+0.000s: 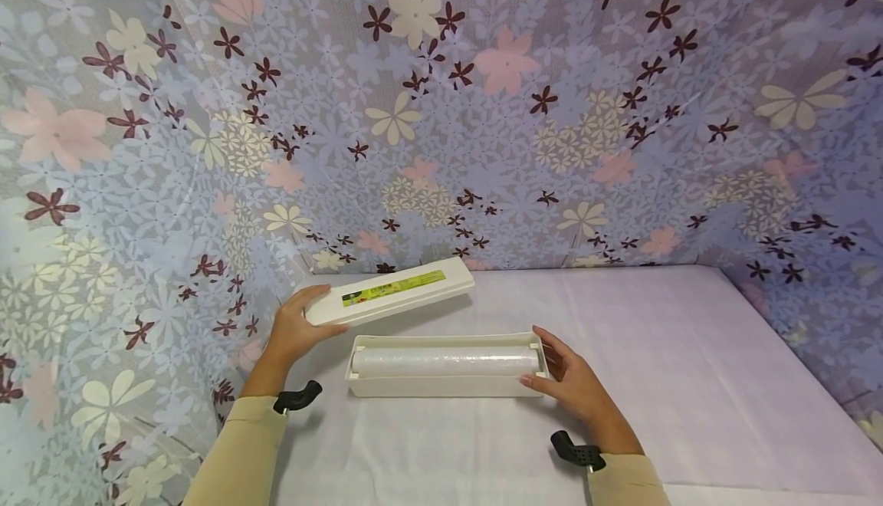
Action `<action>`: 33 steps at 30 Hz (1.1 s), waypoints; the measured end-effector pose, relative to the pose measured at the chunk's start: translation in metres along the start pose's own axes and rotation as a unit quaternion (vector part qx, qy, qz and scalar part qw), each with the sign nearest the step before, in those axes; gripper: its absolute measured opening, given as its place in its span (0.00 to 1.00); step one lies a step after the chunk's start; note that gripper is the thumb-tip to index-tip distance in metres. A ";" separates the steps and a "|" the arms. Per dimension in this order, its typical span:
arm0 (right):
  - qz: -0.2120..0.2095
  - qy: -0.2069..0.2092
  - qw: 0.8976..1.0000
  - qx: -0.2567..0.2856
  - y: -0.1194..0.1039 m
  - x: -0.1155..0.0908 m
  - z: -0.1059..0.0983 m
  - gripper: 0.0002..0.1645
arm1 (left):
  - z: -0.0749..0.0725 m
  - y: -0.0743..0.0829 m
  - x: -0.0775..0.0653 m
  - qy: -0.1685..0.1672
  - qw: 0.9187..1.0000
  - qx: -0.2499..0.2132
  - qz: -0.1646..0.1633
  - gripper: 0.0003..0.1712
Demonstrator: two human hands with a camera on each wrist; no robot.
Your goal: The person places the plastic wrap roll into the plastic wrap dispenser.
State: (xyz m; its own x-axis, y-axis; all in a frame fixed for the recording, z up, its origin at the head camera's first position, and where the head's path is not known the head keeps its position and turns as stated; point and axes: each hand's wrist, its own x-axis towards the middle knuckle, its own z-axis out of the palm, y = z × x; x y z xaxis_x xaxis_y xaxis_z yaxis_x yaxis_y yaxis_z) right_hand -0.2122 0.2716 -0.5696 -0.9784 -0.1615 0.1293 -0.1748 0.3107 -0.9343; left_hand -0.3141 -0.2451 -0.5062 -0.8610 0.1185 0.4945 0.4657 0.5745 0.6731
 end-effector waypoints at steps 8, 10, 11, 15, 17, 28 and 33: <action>-0.004 -0.006 1.000 0.012 0.000 0.000 0.000 0.60 | 0.003 0.007 0.002 -0.001 1.000 0.005 0.022 0.50; -0.003 -0.008 1.000 0.016 0.000 0.000 0.000 0.60 | 0.004 0.009 0.002 0.002 1.000 0.006 0.030 0.50; -0.002 -0.008 1.000 0.018 0.000 0.000 0.000 0.60 | 0.005 0.010 0.002 0.004 0.999 0.006 0.033 0.50; -0.004 -0.009 1.000 0.022 0.001 0.000 0.000 0.60 | 0.007 0.013 0.001 0.008 0.999 0.000 0.035 0.51; -0.003 -0.008 1.000 0.021 0.001 0.000 0.000 0.60 | 0.007 0.014 0.000 0.008 1.000 -0.004 0.028 0.51; -0.009 -0.005 1.000 0.014 0.000 -0.001 0.000 0.60 | 0.011 0.022 -0.005 -0.002 0.999 -0.032 0.028 0.51; -0.009 -0.002 1.000 0.011 -0.001 -0.001 0.000 0.60 | 0.013 0.027 -0.005 -0.009 0.999 -0.045 0.027 0.51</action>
State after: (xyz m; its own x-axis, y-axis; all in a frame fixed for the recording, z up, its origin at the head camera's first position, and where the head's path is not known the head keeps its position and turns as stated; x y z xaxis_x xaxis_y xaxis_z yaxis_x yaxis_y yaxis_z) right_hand -0.2109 0.2714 -0.5692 -0.9749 -0.1695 0.1446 -0.1892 0.2874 -0.9389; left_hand -0.2994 -0.2199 -0.4977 -0.8375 0.1615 0.5220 0.5269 0.4920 0.6930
